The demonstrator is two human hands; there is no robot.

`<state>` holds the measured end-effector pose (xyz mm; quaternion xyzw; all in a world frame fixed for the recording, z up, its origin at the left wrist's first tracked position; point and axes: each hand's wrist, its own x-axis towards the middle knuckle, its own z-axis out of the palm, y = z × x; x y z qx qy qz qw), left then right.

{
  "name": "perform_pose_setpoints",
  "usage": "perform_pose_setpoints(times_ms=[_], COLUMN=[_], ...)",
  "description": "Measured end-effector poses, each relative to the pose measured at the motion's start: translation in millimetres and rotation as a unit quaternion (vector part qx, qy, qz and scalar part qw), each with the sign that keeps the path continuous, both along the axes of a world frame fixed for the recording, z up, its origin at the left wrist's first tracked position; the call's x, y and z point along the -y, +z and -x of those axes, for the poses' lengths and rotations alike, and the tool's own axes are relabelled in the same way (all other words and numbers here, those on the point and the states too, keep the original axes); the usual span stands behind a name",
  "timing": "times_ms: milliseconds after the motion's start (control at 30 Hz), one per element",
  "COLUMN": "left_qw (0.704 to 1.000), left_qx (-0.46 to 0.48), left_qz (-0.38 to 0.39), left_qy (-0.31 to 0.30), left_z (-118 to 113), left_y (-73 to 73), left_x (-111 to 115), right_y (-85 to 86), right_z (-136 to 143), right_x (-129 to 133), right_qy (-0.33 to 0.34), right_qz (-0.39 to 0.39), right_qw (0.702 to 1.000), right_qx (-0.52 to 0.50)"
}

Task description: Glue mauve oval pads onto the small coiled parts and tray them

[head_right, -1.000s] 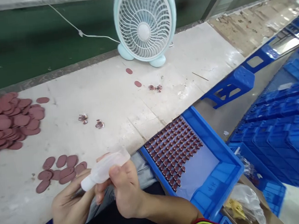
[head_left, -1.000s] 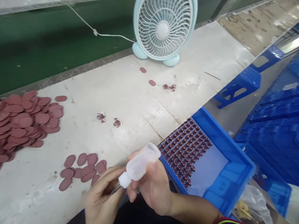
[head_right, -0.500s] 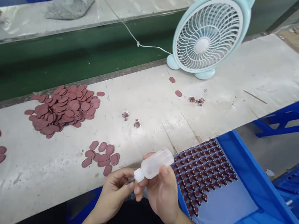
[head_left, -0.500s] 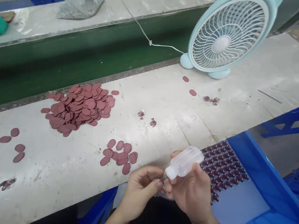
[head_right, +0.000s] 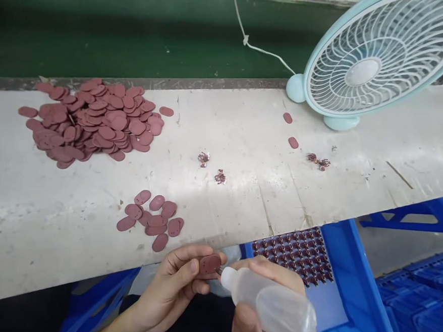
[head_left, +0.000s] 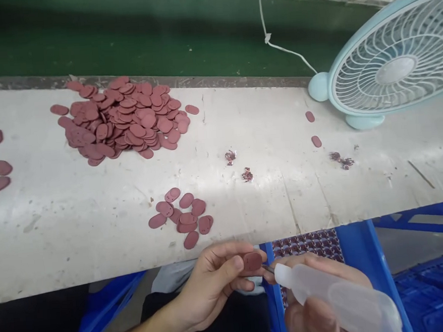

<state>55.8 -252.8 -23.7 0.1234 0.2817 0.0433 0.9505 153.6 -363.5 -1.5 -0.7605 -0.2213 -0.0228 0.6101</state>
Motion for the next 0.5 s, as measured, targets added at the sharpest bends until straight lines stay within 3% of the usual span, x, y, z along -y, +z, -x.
perform_pose_setpoints(times_ms=[67,200,333,400,500], left_qw=[1.0,1.0,1.0,0.999,0.999], left_qx=[0.002,-0.011,-0.011,-0.009,-0.009], left_qz=[-0.001,-0.004,-0.017,-0.024,-0.029], left_qy=[0.001,-0.005,-0.013,-0.019,-0.023], left_z=[0.8,1.2,0.2,0.2,1.2], left_y=[-2.1,-5.0,-5.9,-5.8,-5.5], left_x=[-0.4,-2.3,-4.2,-4.9,-5.4], right_y=[2.7,5.2,2.3,1.8,4.3], right_z=[5.6,11.5,7.1,0.1,-10.9], right_x=[-13.1,-27.0,-18.9,-5.5,17.7], right_qy=[-0.059,-0.021,-0.02,0.05,0.187], right_qz=[-0.038,-0.051,-0.055,-0.006,0.112], right_qw=[0.998,0.998,0.998,0.999,0.973], right_qx=[0.002,-0.026,-0.004,-0.017,-0.08])
